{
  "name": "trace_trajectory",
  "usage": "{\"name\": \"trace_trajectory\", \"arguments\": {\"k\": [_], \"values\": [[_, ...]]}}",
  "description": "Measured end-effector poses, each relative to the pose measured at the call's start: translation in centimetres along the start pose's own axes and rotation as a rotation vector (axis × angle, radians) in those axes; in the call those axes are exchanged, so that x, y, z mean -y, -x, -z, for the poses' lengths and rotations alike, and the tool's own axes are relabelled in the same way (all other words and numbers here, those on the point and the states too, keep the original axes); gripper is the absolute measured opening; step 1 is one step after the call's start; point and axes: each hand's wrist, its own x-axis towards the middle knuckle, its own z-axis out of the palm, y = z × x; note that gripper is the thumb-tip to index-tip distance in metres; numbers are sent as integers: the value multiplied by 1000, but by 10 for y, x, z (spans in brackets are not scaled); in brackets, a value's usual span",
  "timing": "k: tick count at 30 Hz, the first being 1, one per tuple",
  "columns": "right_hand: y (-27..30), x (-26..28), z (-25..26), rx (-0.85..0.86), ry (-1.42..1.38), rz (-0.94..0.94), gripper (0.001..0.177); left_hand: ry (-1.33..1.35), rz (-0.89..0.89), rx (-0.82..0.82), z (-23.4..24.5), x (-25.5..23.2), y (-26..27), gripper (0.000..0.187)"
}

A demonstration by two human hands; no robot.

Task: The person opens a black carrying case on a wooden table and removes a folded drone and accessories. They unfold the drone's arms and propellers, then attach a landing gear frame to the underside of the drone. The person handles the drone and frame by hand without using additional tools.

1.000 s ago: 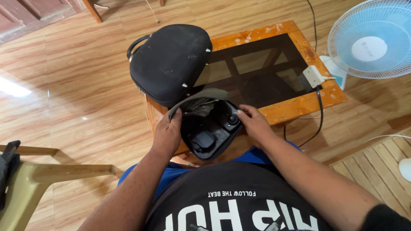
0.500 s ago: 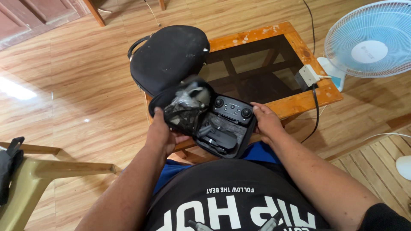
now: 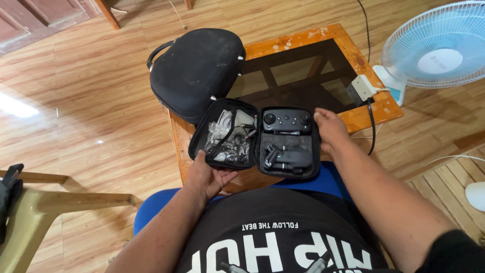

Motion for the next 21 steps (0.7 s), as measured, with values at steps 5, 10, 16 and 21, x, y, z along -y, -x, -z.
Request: {"name": "trace_trajectory", "arguments": {"k": [5, 10, 16, 21], "values": [[58, -16, 5, -84, 184, 25, 39, 43, -9, 48, -4, 3, -9, 72], [77, -32, 10, -25, -65, -106, 32, -39, 25, 86, -19, 4, -10, 75], [40, -25, 19, -226, -97, -67, 30, -194, 30, -34, -29, -10, -5, 71], [5, -26, 45, -336, -169, 115, 33, -151, -75, -5, -35, -12, -7, 58]]}}
